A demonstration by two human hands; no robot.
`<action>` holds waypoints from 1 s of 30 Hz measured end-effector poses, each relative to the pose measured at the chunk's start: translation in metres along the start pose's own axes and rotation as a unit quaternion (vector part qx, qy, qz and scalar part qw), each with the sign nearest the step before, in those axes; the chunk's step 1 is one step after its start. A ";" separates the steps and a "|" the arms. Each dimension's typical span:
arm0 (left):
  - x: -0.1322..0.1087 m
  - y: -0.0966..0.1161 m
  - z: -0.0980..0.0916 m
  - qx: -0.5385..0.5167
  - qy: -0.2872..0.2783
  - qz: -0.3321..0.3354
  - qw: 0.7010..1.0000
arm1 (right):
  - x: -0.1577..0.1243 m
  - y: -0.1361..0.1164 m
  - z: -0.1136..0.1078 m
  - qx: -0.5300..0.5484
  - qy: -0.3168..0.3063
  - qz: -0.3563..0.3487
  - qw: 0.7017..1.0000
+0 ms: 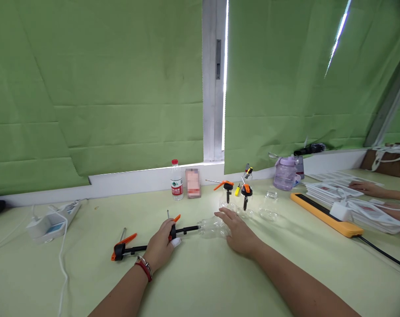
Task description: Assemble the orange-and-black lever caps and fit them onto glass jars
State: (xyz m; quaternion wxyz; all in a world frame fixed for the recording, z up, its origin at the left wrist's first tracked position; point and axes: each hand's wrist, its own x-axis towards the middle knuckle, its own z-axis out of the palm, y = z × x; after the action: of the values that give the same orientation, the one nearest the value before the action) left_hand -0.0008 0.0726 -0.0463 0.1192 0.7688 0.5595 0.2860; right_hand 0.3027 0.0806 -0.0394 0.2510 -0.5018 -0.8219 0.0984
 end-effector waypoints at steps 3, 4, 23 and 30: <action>0.000 0.001 0.000 -0.002 0.000 -0.001 1.000 | -0.001 -0.004 -0.001 0.006 -0.008 0.000 1.000; 0.000 0.001 0.000 -0.003 0.000 -0.001 1.000 | -0.001 -0.005 -0.002 0.008 -0.010 0.001 1.000; -0.003 0.015 -0.001 -0.011 -0.020 0.010 1.000 | -0.006 -0.029 -0.004 0.056 -0.037 -0.019 0.998; -0.004 0.019 -0.002 -0.008 -0.026 0.015 1.000 | -0.005 -0.030 -0.002 0.065 -0.039 -0.027 0.997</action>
State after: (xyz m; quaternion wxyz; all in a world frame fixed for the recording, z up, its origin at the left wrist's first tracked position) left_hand 0.0125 0.0615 -0.0361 0.1356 0.7831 0.5423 0.2724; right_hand 0.2826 0.0614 -0.0272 0.2537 -0.4582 -0.8359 0.1643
